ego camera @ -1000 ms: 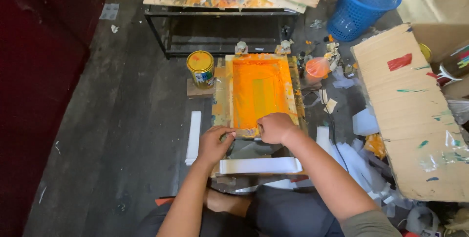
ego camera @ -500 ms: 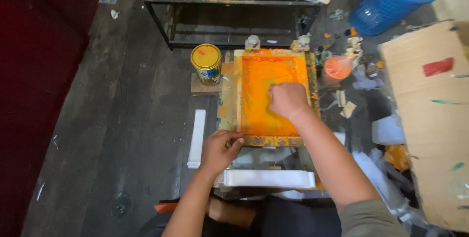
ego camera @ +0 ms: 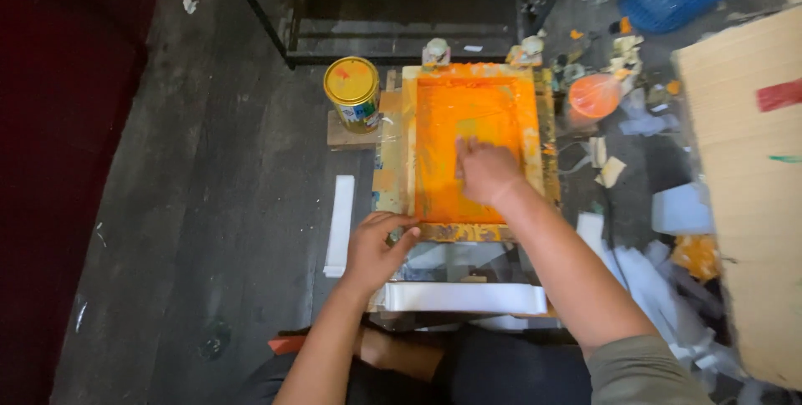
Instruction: The person sits on the floor and uses a squeegee to spread orange ink across a screen printing frame. They then pull a white strip of material through the inked screen to print a design, inspect the result, and repeat the process with additional strips.
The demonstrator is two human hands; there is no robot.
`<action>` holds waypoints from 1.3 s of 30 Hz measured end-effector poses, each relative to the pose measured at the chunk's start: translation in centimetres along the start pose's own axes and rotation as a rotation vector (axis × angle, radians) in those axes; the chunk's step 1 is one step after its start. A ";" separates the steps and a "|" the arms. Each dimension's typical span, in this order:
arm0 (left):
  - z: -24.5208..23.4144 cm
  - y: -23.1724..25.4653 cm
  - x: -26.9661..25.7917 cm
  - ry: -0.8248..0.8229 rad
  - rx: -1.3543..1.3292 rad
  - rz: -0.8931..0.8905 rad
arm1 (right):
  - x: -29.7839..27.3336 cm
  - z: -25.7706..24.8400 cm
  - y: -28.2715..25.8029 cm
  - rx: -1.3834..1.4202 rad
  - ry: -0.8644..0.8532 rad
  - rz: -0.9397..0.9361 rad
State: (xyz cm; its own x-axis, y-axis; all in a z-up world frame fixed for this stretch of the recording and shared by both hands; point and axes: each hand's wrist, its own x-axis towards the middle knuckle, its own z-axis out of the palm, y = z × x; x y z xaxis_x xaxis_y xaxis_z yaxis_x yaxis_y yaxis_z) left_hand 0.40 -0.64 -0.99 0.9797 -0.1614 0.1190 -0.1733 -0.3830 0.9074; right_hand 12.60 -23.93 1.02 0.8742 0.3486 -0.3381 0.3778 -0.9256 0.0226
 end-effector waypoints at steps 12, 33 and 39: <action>-0.7 -0.1 -0.8 -0.071 0.020 -0.039 | -9.2 -4.8 -1.5 0.322 -0.071 0.039; -1.0 2.4 0.2 -0.036 0.054 -0.109 | 2.1 2.6 0.9 0.065 0.225 0.121; -0.3 0.2 0.1 -0.003 0.098 -0.008 | -1.8 -0.4 -0.8 0.011 -0.030 0.047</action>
